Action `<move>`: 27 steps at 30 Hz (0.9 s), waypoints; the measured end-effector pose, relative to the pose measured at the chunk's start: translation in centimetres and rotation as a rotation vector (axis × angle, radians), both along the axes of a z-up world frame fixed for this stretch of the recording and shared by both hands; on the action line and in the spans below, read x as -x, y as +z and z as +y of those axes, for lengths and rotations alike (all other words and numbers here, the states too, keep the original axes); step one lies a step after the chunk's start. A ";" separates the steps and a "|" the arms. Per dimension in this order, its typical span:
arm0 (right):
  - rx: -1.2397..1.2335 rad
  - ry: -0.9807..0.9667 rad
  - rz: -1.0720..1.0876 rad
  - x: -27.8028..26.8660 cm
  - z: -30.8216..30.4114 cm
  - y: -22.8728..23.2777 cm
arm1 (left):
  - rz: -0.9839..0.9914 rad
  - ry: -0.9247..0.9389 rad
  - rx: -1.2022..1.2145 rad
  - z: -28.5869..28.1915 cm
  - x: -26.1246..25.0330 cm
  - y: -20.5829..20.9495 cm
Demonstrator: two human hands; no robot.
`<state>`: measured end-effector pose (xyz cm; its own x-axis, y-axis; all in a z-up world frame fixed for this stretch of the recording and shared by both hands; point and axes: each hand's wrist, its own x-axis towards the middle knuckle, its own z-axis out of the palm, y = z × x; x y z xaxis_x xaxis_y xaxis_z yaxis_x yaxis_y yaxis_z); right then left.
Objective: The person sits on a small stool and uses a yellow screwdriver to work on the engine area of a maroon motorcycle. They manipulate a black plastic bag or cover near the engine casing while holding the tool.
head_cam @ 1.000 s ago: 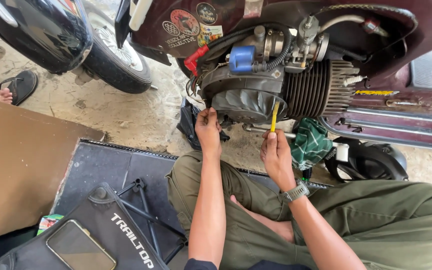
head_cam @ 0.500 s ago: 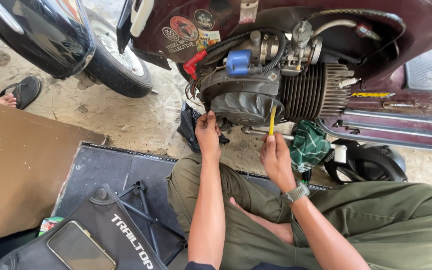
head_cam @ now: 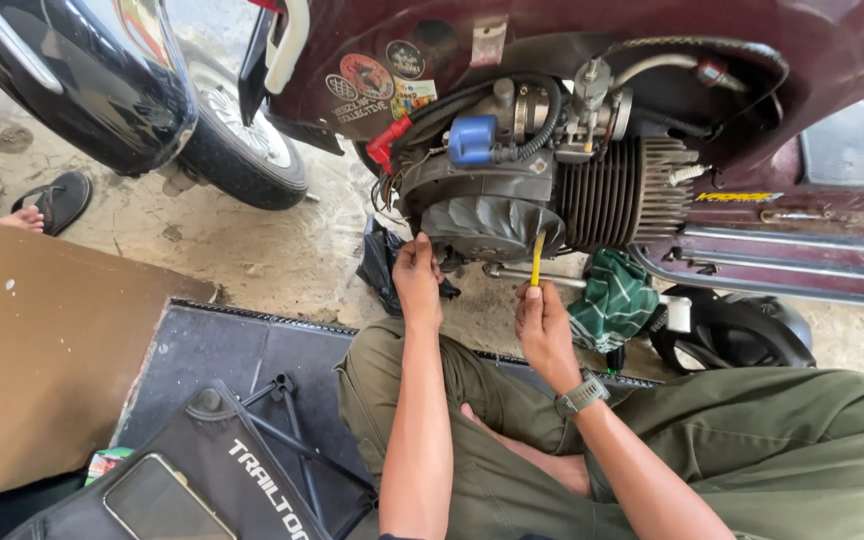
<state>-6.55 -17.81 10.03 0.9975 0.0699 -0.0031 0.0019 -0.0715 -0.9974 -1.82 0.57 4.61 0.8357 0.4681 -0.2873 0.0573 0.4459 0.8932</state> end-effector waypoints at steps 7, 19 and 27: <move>-0.022 -0.038 -0.020 -0.2 0.4 2.6 | -0.027 -0.009 -0.011 0.1 -0.6 -0.6; 0.009 0.001 -0.032 -0.3 0.0 1.9 | -0.042 0.008 0.014 0.0 -0.3 1.0; -0.011 -0.005 -0.023 0.3 0.3 1.0 | -0.043 0.037 0.031 -0.1 -0.4 -0.3</move>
